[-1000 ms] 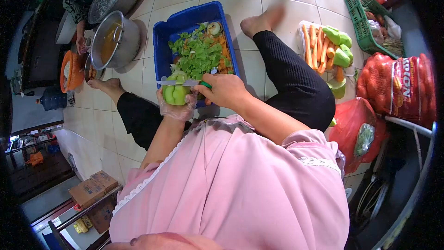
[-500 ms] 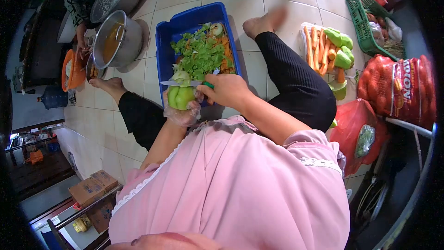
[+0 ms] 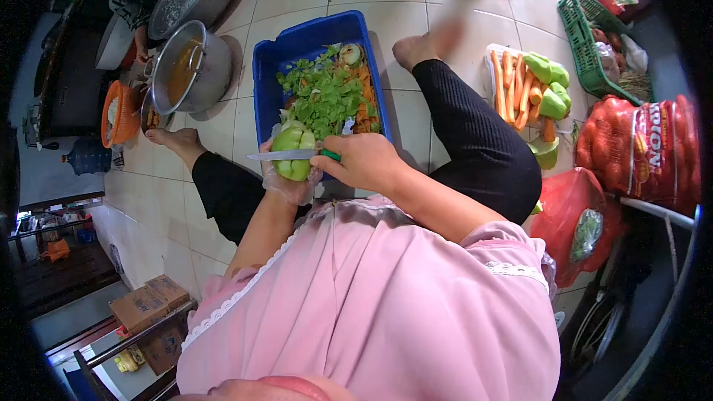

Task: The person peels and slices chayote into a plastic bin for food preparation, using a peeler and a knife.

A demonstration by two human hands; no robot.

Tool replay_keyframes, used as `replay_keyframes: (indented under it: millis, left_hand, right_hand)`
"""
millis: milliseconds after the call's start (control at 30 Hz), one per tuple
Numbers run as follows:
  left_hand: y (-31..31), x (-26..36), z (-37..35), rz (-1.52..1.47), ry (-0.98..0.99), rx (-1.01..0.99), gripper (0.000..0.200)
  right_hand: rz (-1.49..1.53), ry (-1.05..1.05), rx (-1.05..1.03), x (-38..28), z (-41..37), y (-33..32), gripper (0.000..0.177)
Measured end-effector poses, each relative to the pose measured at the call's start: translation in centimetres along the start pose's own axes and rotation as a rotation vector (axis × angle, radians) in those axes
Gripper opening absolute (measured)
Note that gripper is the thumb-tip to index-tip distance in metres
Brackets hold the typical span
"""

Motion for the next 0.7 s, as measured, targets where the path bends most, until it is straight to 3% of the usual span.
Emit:
replay_keyframes:
  millis: [100,367,467,533,700]
  left_hand:
    - [0.5,-0.3,0.3,-0.001,0.017,0.115,0.058]
    - [-1.8,0.8,1.3,-0.005,0.02,0.011,0.059]
    - [-1.8,1.0,0.2,0.021,0.064,-0.061,0.063]
    - [-2.1,1.2,0.1,0.032,0.07,-0.109,0.063]
    - [-0.4,0.9,-0.4,-0.026,0.074,-0.033,0.06]
  right_hand:
    - [-0.003,0.009,0.006,0.4,0.2,-0.1,0.042]
    - [-0.128,0.136,0.133,2.3,1.1,0.6,0.044]
    - [-0.183,0.448,0.007,3.9,2.1,0.1,0.049]
    - [-0.118,0.493,-0.018,4.4,2.3,-1.2,0.053]
    - [0.078,0.425,-0.064,2.7,1.6,-0.4,0.057]
Point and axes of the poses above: each hand's wrist, its own z-axis towards the middle knuckle, its own y-axis out of the palm, x = y × z, the point moved 2 cm from there along z, towards the middle knuckle, and after that the axes turned 11 degrees about y, right-handed, at the moved point
